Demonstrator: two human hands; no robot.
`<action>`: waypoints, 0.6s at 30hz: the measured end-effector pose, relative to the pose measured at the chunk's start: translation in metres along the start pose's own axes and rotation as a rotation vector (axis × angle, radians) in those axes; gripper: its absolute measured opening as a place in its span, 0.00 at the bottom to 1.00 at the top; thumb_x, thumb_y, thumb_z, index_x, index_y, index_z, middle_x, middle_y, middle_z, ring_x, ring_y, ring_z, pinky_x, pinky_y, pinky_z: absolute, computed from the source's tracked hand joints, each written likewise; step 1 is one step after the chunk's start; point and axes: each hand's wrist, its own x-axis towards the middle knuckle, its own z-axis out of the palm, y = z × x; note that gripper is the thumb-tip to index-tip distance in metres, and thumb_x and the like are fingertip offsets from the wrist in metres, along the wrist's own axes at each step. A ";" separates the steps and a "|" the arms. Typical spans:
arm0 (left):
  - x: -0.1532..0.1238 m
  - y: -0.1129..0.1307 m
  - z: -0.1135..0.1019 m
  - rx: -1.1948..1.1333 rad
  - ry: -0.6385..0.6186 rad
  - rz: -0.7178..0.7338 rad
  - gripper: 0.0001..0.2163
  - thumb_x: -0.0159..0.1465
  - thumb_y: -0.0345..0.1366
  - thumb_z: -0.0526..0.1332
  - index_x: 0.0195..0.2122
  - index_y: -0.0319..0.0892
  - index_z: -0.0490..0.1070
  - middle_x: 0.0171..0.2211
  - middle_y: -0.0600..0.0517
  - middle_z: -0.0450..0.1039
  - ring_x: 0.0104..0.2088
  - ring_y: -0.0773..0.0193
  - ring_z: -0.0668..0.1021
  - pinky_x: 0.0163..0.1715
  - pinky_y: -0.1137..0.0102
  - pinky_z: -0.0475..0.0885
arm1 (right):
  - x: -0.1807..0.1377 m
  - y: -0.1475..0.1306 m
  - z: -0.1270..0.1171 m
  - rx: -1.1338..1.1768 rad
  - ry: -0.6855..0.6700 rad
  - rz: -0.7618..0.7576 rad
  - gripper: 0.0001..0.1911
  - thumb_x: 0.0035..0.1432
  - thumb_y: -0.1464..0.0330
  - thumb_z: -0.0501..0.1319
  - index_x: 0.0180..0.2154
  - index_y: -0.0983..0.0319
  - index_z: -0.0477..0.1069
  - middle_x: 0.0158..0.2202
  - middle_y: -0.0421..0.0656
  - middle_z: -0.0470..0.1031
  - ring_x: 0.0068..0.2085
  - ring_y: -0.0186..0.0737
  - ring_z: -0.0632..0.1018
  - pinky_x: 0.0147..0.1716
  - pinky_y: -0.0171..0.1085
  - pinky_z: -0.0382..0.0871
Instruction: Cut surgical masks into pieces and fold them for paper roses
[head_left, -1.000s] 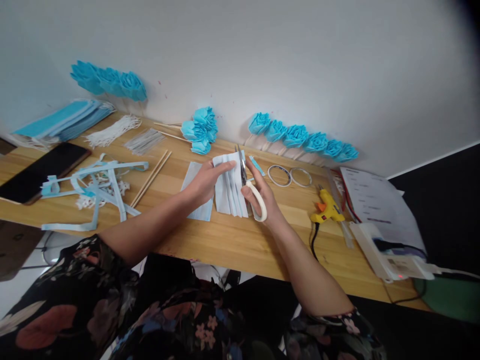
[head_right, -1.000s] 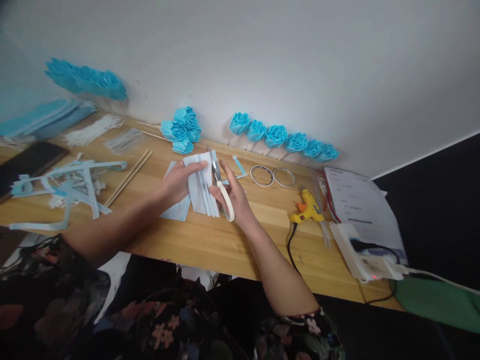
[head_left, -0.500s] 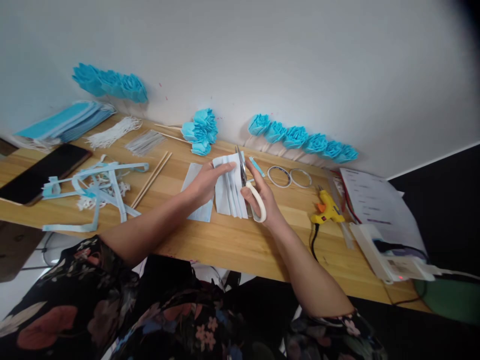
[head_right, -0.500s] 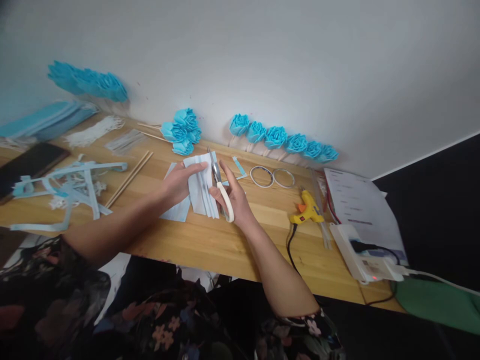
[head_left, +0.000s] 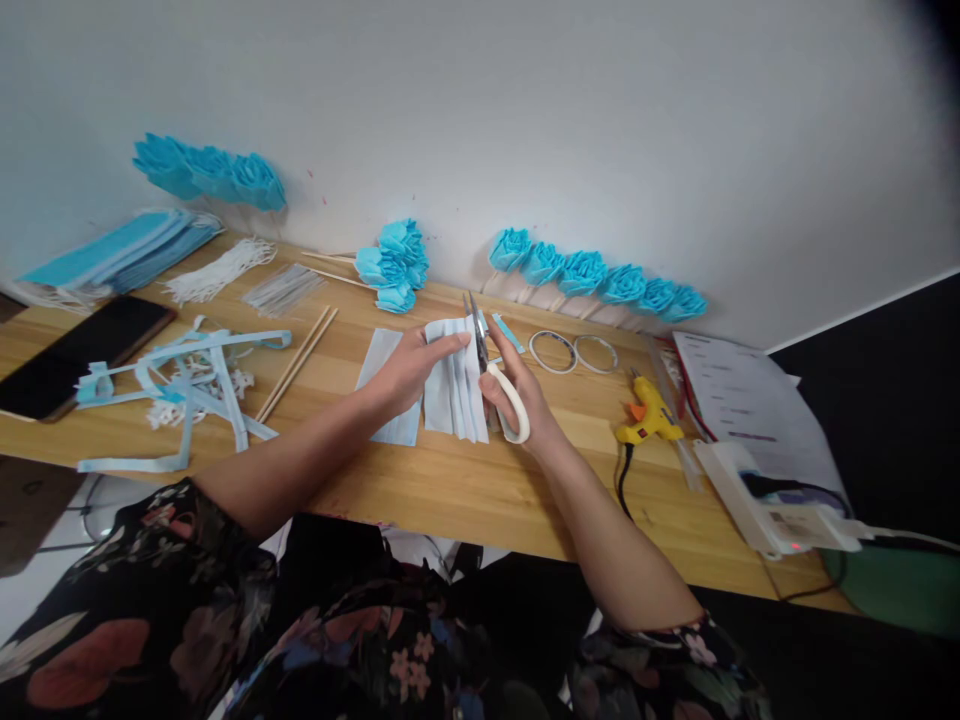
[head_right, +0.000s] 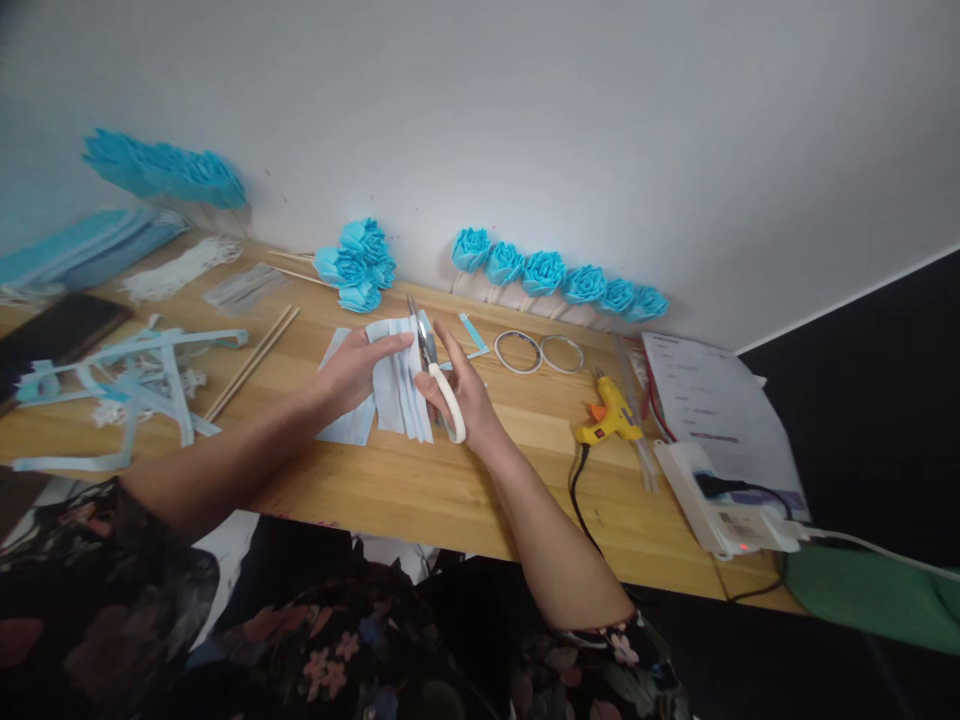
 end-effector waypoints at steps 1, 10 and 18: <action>0.000 0.000 0.000 0.008 0.004 0.000 0.11 0.55 0.41 0.72 0.29 0.39 0.75 0.26 0.50 0.77 0.25 0.62 0.78 0.29 0.66 0.75 | 0.000 0.001 0.000 0.012 0.003 -0.004 0.50 0.57 0.43 0.65 0.72 0.55 0.49 0.21 0.35 0.67 0.20 0.37 0.68 0.20 0.37 0.64; 0.003 0.000 -0.002 0.001 0.030 -0.030 0.12 0.54 0.42 0.71 0.31 0.39 0.76 0.26 0.50 0.78 0.25 0.61 0.78 0.29 0.65 0.75 | 0.005 0.010 -0.001 0.102 0.048 0.042 0.50 0.55 0.47 0.68 0.71 0.53 0.50 0.21 0.34 0.68 0.18 0.34 0.67 0.15 0.33 0.61; 0.016 -0.004 -0.018 0.176 0.193 0.077 0.15 0.52 0.44 0.73 0.33 0.40 0.75 0.31 0.51 0.77 0.31 0.62 0.77 0.34 0.69 0.73 | 0.008 0.002 -0.016 0.229 0.085 0.040 0.54 0.56 0.49 0.68 0.72 0.59 0.45 0.22 0.33 0.71 0.16 0.28 0.67 0.13 0.29 0.58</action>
